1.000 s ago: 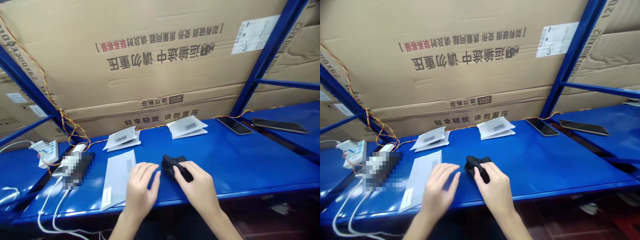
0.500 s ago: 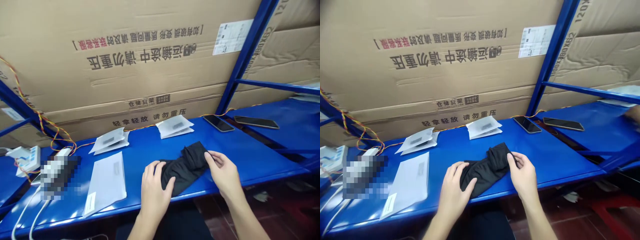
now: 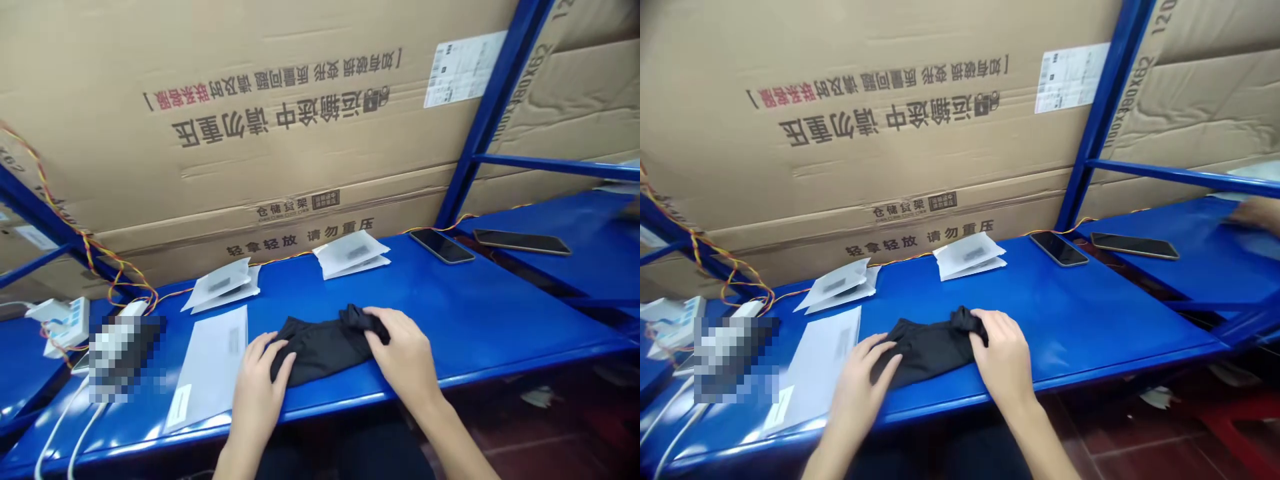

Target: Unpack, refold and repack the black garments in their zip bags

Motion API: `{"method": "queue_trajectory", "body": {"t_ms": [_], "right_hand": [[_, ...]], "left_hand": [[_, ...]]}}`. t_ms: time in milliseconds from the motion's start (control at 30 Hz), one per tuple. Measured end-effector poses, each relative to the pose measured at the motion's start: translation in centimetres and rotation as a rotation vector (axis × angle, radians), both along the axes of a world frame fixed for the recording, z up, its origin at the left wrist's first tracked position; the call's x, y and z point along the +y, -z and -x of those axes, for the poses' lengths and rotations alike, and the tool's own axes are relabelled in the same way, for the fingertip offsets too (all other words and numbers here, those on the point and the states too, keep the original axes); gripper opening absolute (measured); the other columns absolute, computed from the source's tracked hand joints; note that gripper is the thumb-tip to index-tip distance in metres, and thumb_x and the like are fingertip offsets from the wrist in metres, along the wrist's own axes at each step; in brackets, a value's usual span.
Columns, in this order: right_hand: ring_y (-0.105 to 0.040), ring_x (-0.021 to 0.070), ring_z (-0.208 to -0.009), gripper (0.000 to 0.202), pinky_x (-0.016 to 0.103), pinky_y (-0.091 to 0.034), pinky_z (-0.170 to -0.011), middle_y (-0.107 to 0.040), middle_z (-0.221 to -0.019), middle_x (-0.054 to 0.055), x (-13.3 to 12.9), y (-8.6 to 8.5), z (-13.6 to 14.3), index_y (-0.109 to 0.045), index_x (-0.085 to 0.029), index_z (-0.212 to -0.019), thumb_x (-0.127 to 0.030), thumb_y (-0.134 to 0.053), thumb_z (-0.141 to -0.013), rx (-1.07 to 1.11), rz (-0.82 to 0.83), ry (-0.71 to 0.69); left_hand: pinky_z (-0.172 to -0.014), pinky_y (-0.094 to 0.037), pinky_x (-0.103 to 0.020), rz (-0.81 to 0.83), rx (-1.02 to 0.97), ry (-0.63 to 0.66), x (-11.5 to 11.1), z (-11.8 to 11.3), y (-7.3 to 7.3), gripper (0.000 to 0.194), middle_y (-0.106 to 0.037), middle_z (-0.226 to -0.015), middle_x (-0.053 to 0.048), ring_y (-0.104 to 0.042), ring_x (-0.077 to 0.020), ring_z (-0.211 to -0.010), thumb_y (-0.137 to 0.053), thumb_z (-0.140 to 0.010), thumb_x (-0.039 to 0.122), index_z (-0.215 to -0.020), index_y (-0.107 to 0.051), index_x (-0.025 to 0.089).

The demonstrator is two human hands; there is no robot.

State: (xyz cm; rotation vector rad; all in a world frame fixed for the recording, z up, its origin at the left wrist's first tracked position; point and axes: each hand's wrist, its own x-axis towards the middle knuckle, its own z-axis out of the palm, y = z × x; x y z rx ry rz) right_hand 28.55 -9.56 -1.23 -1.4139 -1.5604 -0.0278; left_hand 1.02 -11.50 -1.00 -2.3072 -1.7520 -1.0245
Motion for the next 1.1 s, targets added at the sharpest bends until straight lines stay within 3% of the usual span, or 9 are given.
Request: {"method": "queue_trajectory", "body": {"t_ms": [133,200,300,433,533,700,800,900,1100], "right_hand": [[-0.075,0.0332,-0.100,0.038,0.047,-0.057,-0.089,-0.080,-0.105,0.009,-0.1,0.0,-2.5,-0.068,-0.024,-0.120,-0.050,-0.062,-0.092,0.301,0.132,0.258],[-0.073,0.0356,-0.103,0.051,0.050,-0.056,-0.090,-0.080,-0.105,0.010,-0.2,0.3,-4.2,-0.066,-0.022,-0.125,-0.056,-0.064,-0.087,0.340,0.221,0.286],[-0.071,0.0348,-0.107,0.052,0.051,-0.056,-0.094,-0.078,-0.110,0.012,0.0,0.6,-5.4,-0.068,-0.021,-0.120,-0.062,-0.062,-0.088,0.314,0.243,0.198],[-0.071,0.0338,-0.110,0.055,0.051,-0.057,-0.095,-0.077,-0.116,0.014,1.5,0.1,-4.8,-0.072,-0.022,-0.118,-0.067,-0.063,-0.089,0.231,0.241,0.041],[-0.071,0.0359,-0.106,0.054,0.055,-0.056,-0.094,-0.078,-0.109,0.013,3.3,-0.2,-4.4,-0.075,-0.021,-0.110,-0.069,-0.069,-0.084,0.144,0.274,-0.056],[-0.073,0.0306,-0.095,0.048,0.048,-0.060,-0.087,-0.078,-0.103,0.011,4.4,-1.1,-4.7,-0.077,-0.022,-0.092,-0.068,-0.069,-0.085,0.284,0.228,-0.130],[-0.073,0.0309,-0.107,0.044,0.047,-0.059,-0.097,-0.079,-0.111,0.010,3.0,-2.4,-5.4,-0.079,-0.023,-0.097,-0.065,-0.072,-0.086,0.336,0.190,-0.148],[-0.074,0.0327,-0.110,0.044,0.048,-0.059,-0.101,-0.081,-0.112,0.008,0.5,-3.0,-7.1,-0.081,-0.026,-0.104,-0.065,-0.075,-0.085,0.381,0.295,-0.202],[-0.073,0.0398,-0.119,0.030,0.055,-0.062,-0.101,-0.081,-0.115,0.009,-5.4,0.3,-11.3,-0.082,-0.032,-0.086,-0.061,-0.072,-0.087,0.137,0.417,-0.338]], "left_hand": [[-0.102,-0.059,-0.055,-0.021,-0.012,-0.078,-0.2,2.9,-0.2,0.033,-0.075,-0.120,-0.011,-0.070,-0.0334,-0.117,-0.055,-0.104,0.048,-0.110,-0.077,0.025],[-0.102,-0.058,-0.057,-0.012,-0.007,-0.101,0.0,4.1,-0.5,0.034,-0.075,-0.120,-0.012,-0.069,-0.0346,-0.118,-0.054,-0.104,0.049,-0.110,-0.076,0.024],[-0.103,-0.057,-0.058,-0.012,0.014,-0.100,0.8,5.1,-0.9,0.033,-0.074,-0.121,-0.013,-0.069,-0.0351,-0.118,-0.052,-0.104,0.047,-0.110,-0.075,0.023],[-0.103,-0.056,-0.061,0.002,0.066,-0.074,2.1,5.6,-1.6,0.031,-0.073,-0.124,-0.015,-0.068,-0.0369,-0.121,-0.049,-0.104,0.042,-0.109,-0.072,0.022],[-0.105,-0.055,-0.061,0.043,0.076,-0.014,3.0,6.0,-2.2,0.027,-0.071,-0.128,-0.015,-0.065,-0.0368,-0.125,-0.050,-0.102,0.039,-0.107,-0.071,0.023],[-0.109,-0.053,-0.059,0.077,-0.010,0.074,3.4,6.8,-3.8,0.023,-0.070,-0.134,-0.013,-0.064,-0.0343,-0.129,-0.055,-0.100,0.040,-0.093,-0.069,0.024],[-0.111,-0.052,-0.057,0.031,-0.108,0.101,2.4,6.9,-5.4,0.020,-0.075,-0.129,-0.010,-0.066,-0.0323,-0.129,-0.060,-0.100,0.040,-0.089,-0.068,0.025],[-0.105,-0.059,-0.047,0.034,-0.185,0.173,0.1,7.1,-6.5,0.014,-0.081,-0.112,-0.005,-0.073,-0.0283,-0.119,-0.064,-0.100,0.036,-0.091,-0.070,0.027],[-0.083,-0.067,-0.027,0.131,-0.017,0.362,-4.4,8.1,-5.8,0.021,-0.083,-0.099,-0.001,-0.081,-0.0217,-0.093,-0.059,-0.099,0.021,-0.100,-0.077,0.032]]}}
